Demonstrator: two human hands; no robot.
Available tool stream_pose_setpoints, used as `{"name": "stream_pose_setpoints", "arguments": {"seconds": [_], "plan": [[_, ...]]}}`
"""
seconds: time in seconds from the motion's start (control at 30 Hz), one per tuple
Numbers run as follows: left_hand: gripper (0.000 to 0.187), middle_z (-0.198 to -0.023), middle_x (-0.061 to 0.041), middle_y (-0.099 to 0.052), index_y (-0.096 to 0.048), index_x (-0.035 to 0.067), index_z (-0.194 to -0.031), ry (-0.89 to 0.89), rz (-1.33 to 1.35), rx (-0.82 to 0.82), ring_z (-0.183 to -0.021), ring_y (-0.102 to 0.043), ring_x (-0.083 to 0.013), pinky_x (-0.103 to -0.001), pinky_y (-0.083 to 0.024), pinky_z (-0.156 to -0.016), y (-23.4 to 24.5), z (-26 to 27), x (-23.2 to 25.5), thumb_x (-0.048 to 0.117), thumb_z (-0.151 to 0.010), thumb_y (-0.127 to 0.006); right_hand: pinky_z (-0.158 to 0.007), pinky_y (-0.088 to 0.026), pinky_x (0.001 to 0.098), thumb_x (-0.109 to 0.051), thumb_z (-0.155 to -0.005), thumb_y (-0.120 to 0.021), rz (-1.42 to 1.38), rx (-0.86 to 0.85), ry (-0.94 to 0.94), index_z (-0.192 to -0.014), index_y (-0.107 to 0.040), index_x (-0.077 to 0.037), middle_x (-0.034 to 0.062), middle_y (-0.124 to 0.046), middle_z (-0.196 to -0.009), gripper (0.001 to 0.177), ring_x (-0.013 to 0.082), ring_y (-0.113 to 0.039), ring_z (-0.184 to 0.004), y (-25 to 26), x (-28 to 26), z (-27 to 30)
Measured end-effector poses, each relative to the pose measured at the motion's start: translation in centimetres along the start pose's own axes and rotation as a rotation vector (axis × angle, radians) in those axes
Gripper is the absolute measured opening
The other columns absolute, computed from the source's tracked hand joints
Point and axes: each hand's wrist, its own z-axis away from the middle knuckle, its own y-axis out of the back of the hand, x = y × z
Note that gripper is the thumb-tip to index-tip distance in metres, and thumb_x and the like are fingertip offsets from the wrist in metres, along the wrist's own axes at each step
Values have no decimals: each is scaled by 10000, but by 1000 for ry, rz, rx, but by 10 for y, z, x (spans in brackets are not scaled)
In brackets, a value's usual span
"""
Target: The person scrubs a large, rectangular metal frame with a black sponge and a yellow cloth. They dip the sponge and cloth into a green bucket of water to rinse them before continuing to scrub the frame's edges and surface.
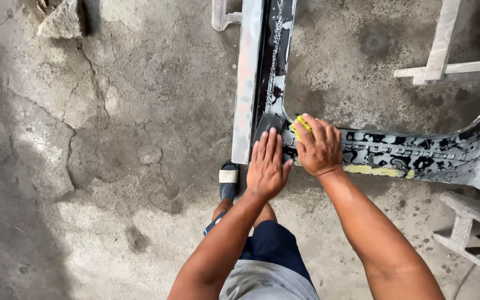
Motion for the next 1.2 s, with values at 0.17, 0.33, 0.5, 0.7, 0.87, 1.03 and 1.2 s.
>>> {"name": "stream_pose_setpoints", "arguments": {"seconds": [0.17, 0.33, 0.5, 0.7, 0.87, 1.03, 1.2], "plan": [[689, -1651, -246, -308, -400, -72, -1527, 11, 14, 104, -1536, -301, -408, -507, -260, -1256, 14, -87, -8, 389, -1029, -523, -1034, -427, 468, -181, -893, -679, -38, 2, -14, -1353, -644, -180, 30, -570, -1458, 462, 290, -568, -1245, 2, 0, -1], [623, -1627, -256, -360, -449, -82, -1481, 49, 31, 130, -1475, -364, -410, -482, -312, -1246, 23, -68, 2, 340, -1029, -529, -1031, -432, 464, -194, -902, -674, -28, 5, -20, -1326, -636, -160, 22, -582, -1459, 427, 286, -575, -1243, 3, 0, -2], [569, -1633, -228, -355, -447, -66, -1497, 27, -11, 7, -1500, -352, -391, -501, -296, -1217, 2, -27, -9, 207, -1002, -516, -1015, -424, 466, -216, -935, -682, -38, -4, -19, -1385, -616, -181, 38, -571, -1439, 456, 287, -563, -1229, 4, 0, -2], [635, -1671, -213, -314, -413, -44, -1547, -69, -204, 120, -1567, -292, -371, -435, -265, -1294, 14, -157, -36, 6, -918, -485, -1024, -414, 467, -200, -908, -675, -43, -30, -21, -1381, -612, -189, 38, -562, -1434, 477, 290, -549, -1236, 3, 0, -2], [597, -1647, -226, -339, -431, -52, -1513, -69, -95, 142, -1548, -309, -396, -450, -267, -1285, 19, -102, -19, 61, -932, -512, -1033, -411, 469, -199, -898, -656, -54, -28, -17, -1381, -614, -190, 39, -556, -1439, 485, 291, -546, -1252, 2, 1, -3], [564, -1646, -234, -344, -436, -53, -1520, -101, -1, 133, -1548, -323, -403, -477, -265, -1286, 5, -56, -25, 106, -984, -514, -1086, -405, 464, -250, -947, -648, -59, -56, -29, -1402, -611, -196, 17, -542, -1488, 459, 278, -534, -1303, -4, 4, 1], [611, -1647, -239, -327, -424, -77, -1523, -98, -70, 132, -1537, -306, -403, -462, -266, -1273, 15, -146, -35, 76, -936, -498, -1197, -320, 544, -325, -974, -610, -77, -127, 11, -1484, -557, -113, 116, -448, -1607, 555, 374, -411, -1474, -2, 3, 4]]}}
